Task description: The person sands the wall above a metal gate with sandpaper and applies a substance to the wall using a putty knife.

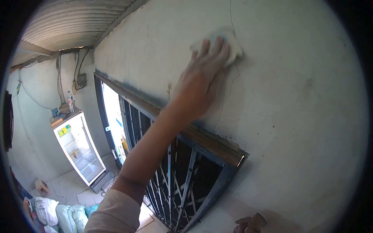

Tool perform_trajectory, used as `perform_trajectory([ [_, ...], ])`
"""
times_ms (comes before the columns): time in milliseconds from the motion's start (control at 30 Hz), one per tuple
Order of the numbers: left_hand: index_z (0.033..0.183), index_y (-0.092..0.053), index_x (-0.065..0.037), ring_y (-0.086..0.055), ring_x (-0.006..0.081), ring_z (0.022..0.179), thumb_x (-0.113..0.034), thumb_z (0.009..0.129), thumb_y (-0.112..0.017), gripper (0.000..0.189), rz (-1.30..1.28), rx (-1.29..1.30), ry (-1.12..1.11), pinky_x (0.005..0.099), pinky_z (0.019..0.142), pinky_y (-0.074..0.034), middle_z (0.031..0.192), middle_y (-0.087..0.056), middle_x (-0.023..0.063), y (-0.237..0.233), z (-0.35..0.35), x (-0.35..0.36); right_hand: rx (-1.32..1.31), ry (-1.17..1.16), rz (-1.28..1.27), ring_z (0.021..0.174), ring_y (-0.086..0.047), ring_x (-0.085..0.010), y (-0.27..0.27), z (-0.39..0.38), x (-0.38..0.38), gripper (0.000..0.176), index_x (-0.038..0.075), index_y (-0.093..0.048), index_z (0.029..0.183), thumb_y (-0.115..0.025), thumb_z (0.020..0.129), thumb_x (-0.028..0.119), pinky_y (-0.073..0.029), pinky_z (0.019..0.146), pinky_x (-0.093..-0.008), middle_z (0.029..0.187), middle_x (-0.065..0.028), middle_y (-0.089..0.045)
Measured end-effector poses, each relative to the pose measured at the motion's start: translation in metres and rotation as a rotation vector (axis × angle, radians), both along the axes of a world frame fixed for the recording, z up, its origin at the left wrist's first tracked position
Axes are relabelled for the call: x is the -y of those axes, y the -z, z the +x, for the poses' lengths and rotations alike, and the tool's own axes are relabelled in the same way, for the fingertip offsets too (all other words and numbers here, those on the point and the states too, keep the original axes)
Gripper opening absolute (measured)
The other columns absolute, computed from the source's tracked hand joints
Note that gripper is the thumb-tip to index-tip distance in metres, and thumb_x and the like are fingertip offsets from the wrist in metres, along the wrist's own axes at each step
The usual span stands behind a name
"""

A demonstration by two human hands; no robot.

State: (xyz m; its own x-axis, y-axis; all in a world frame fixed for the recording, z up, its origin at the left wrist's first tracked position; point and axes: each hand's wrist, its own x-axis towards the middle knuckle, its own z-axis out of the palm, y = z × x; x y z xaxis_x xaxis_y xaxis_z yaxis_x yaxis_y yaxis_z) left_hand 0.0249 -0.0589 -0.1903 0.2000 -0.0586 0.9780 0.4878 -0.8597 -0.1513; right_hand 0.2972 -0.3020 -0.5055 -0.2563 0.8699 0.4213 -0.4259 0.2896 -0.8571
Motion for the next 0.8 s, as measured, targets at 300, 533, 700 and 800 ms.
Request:
perform_trajectory([
  [300,0.148,-0.037,-0.006,-0.023,0.0405,0.145,-0.015,0.100,-0.046,0.049,-0.256,-0.139,-0.124,0.0514,0.118,-0.022,0.156,-0.030,0.0176,0.078,-0.069,-0.012,-0.060,0.013,-0.131,0.039,-0.029,-0.0076,0.015,-0.067,0.015,0.059,0.003,-0.060,0.125,-0.058,0.094,0.053,-0.027,0.038,-0.0264,0.052,0.0022,-0.041],
  [533,0.146,-0.038,-0.001,-0.025,0.0402,0.144,-0.014,0.101,-0.044,0.047,-0.168,0.056,-0.247,0.0457,0.118,-0.025,0.154,-0.029,0.0263,0.027,-0.092,-0.056,0.093,0.306,-0.477,0.052,-0.031,-0.0086,-0.026,-0.060,0.061,0.072,0.001,-0.051,0.124,-0.071,0.083,0.056,-0.031,0.044,-0.0242,0.063,0.0035,-0.037],
  [700,0.142,-0.044,0.000,-0.028,0.0390,0.143,-0.012,0.100,-0.045,0.044,0.054,0.094,-0.233,0.0424,0.118,-0.026,0.152,-0.033,0.0259,-0.015,-0.096,-0.085,0.197,0.481,-0.292,0.048,-0.027,-0.0070,-0.033,-0.018,0.084,0.065,-0.002,-0.049,0.123,-0.068,0.088,0.050,-0.027,0.041,-0.0220,0.061,0.0033,-0.036],
  [800,0.140,-0.047,0.000,-0.030,0.0369,0.144,-0.011,0.099,-0.045,0.043,0.033,0.123,-0.110,0.0403,0.117,-0.027,0.152,-0.035,0.0232,-0.042,-0.100,-0.109,0.247,0.605,-0.173,0.046,-0.028,-0.0072,-0.035,-0.001,0.087,0.057,-0.004,-0.051,0.120,-0.065,0.092,0.044,-0.028,0.040,-0.0227,0.060,0.0025,-0.037],
])
